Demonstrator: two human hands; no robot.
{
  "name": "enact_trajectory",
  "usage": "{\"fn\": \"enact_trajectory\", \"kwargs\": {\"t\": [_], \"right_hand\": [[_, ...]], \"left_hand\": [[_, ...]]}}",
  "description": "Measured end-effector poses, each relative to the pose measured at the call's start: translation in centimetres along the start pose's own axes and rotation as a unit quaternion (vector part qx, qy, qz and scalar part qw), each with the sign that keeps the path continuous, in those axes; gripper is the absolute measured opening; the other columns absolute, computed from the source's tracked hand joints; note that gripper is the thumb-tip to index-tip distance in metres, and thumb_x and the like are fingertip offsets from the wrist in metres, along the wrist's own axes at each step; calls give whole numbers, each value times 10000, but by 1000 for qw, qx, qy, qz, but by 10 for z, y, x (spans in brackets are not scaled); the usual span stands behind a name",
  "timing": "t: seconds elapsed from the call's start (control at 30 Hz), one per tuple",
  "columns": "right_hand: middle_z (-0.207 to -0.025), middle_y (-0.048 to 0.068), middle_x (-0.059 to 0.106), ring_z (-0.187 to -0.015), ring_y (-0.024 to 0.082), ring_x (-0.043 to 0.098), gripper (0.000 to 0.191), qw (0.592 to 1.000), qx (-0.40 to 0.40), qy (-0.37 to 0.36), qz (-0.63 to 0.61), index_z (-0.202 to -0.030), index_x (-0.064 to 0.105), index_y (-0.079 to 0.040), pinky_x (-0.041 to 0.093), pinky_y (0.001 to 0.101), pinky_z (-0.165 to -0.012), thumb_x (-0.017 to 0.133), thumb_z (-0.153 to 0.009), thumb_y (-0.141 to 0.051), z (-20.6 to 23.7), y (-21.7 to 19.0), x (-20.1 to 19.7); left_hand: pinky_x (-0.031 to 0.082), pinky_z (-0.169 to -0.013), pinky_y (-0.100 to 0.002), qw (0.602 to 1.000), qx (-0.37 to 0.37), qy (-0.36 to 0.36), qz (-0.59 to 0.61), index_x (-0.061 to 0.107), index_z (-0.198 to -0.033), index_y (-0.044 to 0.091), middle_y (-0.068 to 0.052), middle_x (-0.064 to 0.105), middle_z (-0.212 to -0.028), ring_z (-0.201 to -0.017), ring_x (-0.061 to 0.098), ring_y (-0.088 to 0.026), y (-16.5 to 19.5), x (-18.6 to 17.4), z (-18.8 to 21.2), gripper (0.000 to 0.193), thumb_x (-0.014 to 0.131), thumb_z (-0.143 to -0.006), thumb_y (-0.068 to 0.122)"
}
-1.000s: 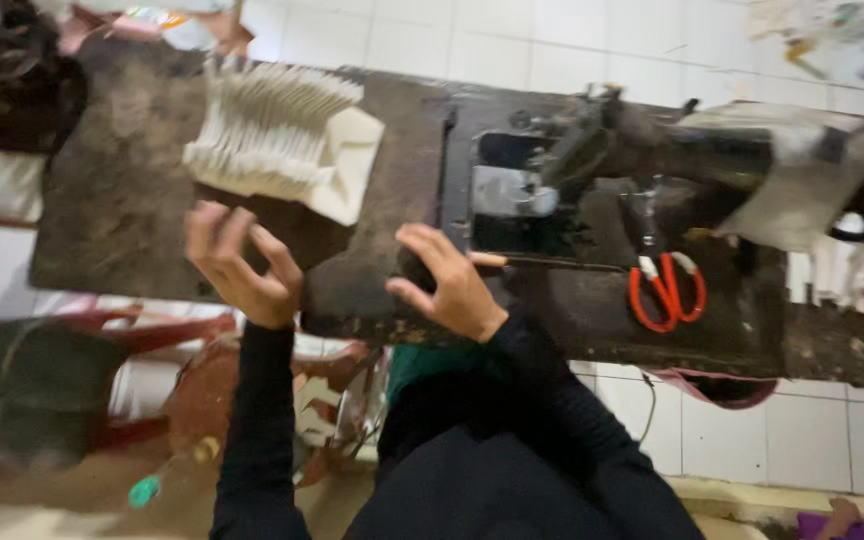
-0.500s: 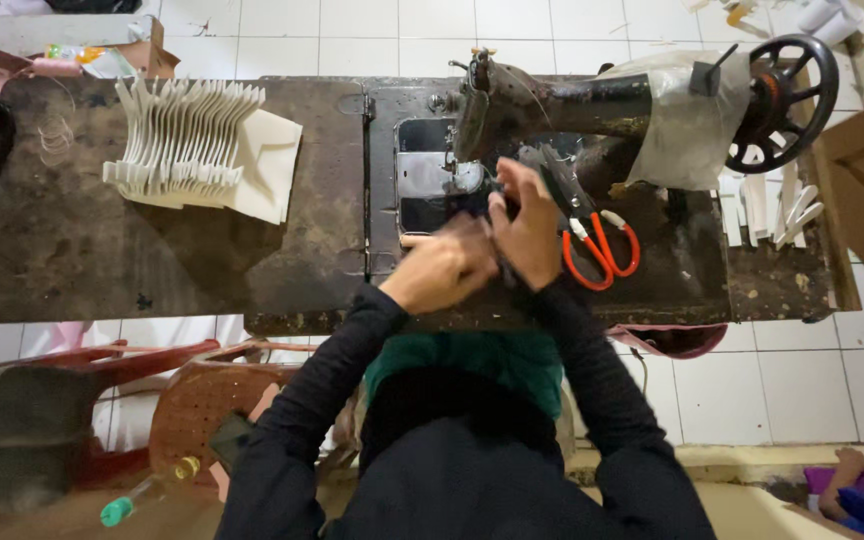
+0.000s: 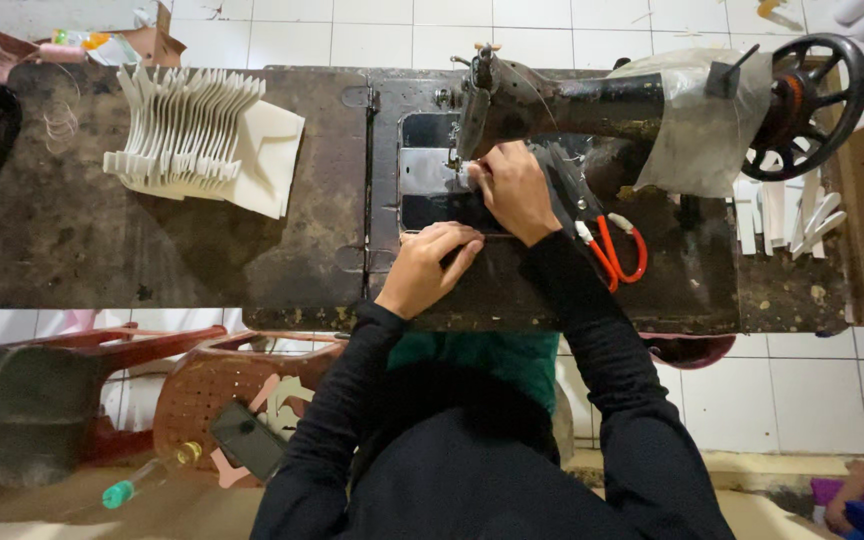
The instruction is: The person sits on the floor sorting and trimming white foam shoe components with scissors, gathers a stack of cut pieces, then moves to a treadle sewing machine and stitches the foam pieces together, feeding each piece under the needle and setting finished pieces aside.
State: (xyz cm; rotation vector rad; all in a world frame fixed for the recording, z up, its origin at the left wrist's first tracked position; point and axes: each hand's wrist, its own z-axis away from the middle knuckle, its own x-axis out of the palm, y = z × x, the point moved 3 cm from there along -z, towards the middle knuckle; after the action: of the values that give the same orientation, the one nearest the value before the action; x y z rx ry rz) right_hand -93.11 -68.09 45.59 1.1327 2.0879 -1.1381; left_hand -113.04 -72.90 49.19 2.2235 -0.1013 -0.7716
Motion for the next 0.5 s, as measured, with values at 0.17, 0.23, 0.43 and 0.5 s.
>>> {"fn": "enact_trajectory", "kwargs": {"t": [0.17, 0.23, 0.43, 0.5], "right_hand": [[-972, 185, 630, -916, 379, 622, 88, 995, 39, 35, -89, -1011, 620, -5, 498, 458, -779, 659, -1019, -83, 11, -5, -23], [-953, 189, 641, -881, 385, 631, 88, 993, 42, 37, -100, -1014, 615, -3, 498, 452, -751, 660, -1024, -78, 12, -11, -30], [-829, 168, 677, -767, 326, 702, 69, 984, 107, 8, -144, -1033, 645, -26, 533, 422, -688, 661, -1025, -93, 18, -18, -34], [-919, 176, 690, -841, 336, 704, 49, 989, 87, 38, -111, -1061, 658, -34, 540, 418, -735, 660, -1032, -73, 20, -25, -38]], "left_hand": [[542, -916, -383, 1000, -5, 12, -7, 708, -1046, 27, -109, 742, -1087, -1075, 699, -284, -1, 0, 0, 107, 707, -974, 106], [542, -933, -389, 999, -2, 30, -19, 709, -1042, 25, -112, 741, -1090, -1089, 696, -293, -1, 0, 0, 108, 710, -967, 101], [548, -976, -398, 997, -19, 62, -31, 719, -1037, 30, -104, 746, -1080, -1104, 701, -295, -8, 1, 3, 93, 714, -969, 94], [545, -990, -407, 997, -12, 69, -35, 713, -1032, 31, -107, 742, -1088, -1112, 698, -301, -8, -2, 5, 95, 715, -964, 96]]}}
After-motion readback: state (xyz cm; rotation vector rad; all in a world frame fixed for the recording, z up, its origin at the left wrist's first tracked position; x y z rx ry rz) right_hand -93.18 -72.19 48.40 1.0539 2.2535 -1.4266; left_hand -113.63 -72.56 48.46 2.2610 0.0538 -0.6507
